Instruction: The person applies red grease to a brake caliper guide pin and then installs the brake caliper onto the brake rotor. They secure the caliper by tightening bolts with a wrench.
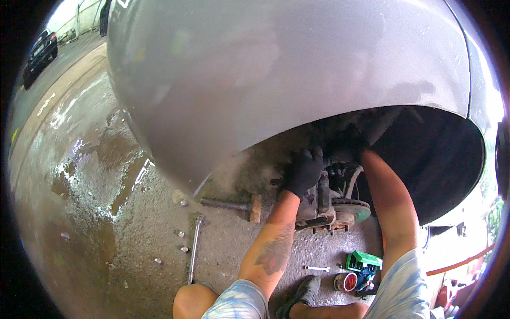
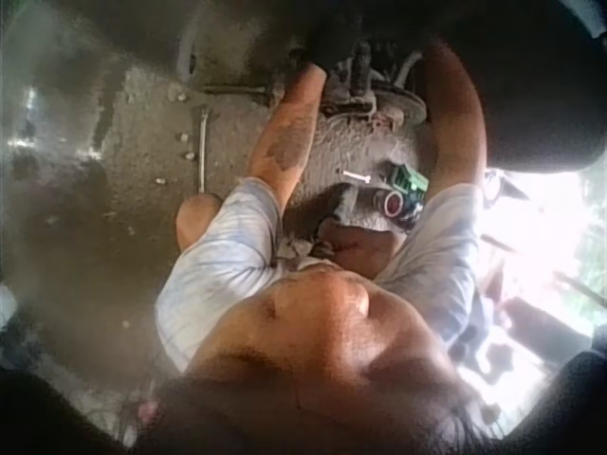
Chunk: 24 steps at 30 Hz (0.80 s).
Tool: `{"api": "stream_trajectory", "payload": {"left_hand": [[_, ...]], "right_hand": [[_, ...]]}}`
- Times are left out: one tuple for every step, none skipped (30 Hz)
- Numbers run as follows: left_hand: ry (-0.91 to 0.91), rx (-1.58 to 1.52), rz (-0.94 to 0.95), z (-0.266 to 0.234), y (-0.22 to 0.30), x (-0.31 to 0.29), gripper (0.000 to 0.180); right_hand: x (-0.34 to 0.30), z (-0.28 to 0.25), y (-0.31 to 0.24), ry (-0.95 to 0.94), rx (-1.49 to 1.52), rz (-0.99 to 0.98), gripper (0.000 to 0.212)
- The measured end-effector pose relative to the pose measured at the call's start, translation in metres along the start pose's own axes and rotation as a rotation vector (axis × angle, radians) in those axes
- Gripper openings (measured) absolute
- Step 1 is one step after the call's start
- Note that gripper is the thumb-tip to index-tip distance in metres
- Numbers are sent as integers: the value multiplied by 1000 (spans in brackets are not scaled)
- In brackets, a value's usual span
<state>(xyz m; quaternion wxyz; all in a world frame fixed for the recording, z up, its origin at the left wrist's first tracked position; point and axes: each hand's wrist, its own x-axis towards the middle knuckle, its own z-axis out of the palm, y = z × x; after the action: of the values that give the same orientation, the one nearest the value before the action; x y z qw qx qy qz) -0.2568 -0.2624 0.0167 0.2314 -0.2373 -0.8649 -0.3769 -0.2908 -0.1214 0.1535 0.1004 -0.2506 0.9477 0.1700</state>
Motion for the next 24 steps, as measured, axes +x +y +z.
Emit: {"api": "stream_trajectory", "payload": {"left_hand": [[12, -8, -32, 8, -5, 0, 38], [20, -23, -60, 14, -7, 1, 37], [25, 0, -51, 19, -10, -1, 36], [27, 26, -43, 19, -10, -3, 36], [23, 79, 7, 6, -2, -4, 35], [19, 133, 58, 0, 4, -4, 35], [-4, 44, 4, 4, 0, -2, 35], [-27, -44, -50, 8, -5, 2, 35], [-15, -56, -51, 12, -8, 1, 34], [-9, -71, -50, 10, -7, 2, 34], [32, -10, 5, 7, -4, -1, 34], [74, 51, 60, 5, -1, -2, 34], [43, 3, 20, 6, -3, -1, 34], [13, -45, -20, 8, -5, 1, 34], [-17, -93, -60, 9, -7, 2, 34], [19, -29, -21, 7, -5, 1, 34], [56, 34, 17, 4, -2, -1, 35], [93, 96, 56, 2, 0, -2, 36], [50, 68, 42, -1, 2, -1, 37], [8, 39, 27, -5, 2, -1, 38], [-34, 10, 13, -6, 3, 0, 39], [-23, -35, -29, -3, 0, 2, 39], [-12, -81, -71, 0, -1, 3, 39], [-17, -66, -73, 4, -4, 5, 39]], "right_hand": [[1, 0, -1, 3, 3, -3, 46], [0, -1, -1, 4, 3, 2, 46], [0, -1, -1, 5, 2, 5, 46], [0, 0, -1, 5, 6, 2, 45], [-2, 1, 1, 1, 10, 10, 45], [-5, 3, 2, -3, 10, 15, 45], [-3, 2, 1, 2, 7, 13, 45], [-1, 1, -1, 4, 3, 9, 45], [0, -1, -3, 5, 4, 5, 45], [0, 0, -2, 3, 6, 8, 45], [0, 2, -1, 2, 4, 9, 45], [-1, 3, -1, 0, 10, 13, 45], [0, 3, -2, 1, 9, 10, 45], [0, 1, -2, 7, 7, 6, 45], [0, 0, -2, 7, 7, 3, 45], [-2, 0, -1, 7, 7, 7, 45], [-4, 1, 0, 2, 7, 9, 45], [-3, 1, 0, 1, 10, 9, 45], [-1, 1, 1, 2, 8, 6, 45], [-1, 2, 1, 4, 11, 9, 45], [-1, 3, 2, 2, 13, 14, 45], [2, 2, 1, 9, 10, 8, 45], [2, 1, 0, 13, 7, 5, 45], [2, -1, -1, 17, 3, 3, 45]]}}
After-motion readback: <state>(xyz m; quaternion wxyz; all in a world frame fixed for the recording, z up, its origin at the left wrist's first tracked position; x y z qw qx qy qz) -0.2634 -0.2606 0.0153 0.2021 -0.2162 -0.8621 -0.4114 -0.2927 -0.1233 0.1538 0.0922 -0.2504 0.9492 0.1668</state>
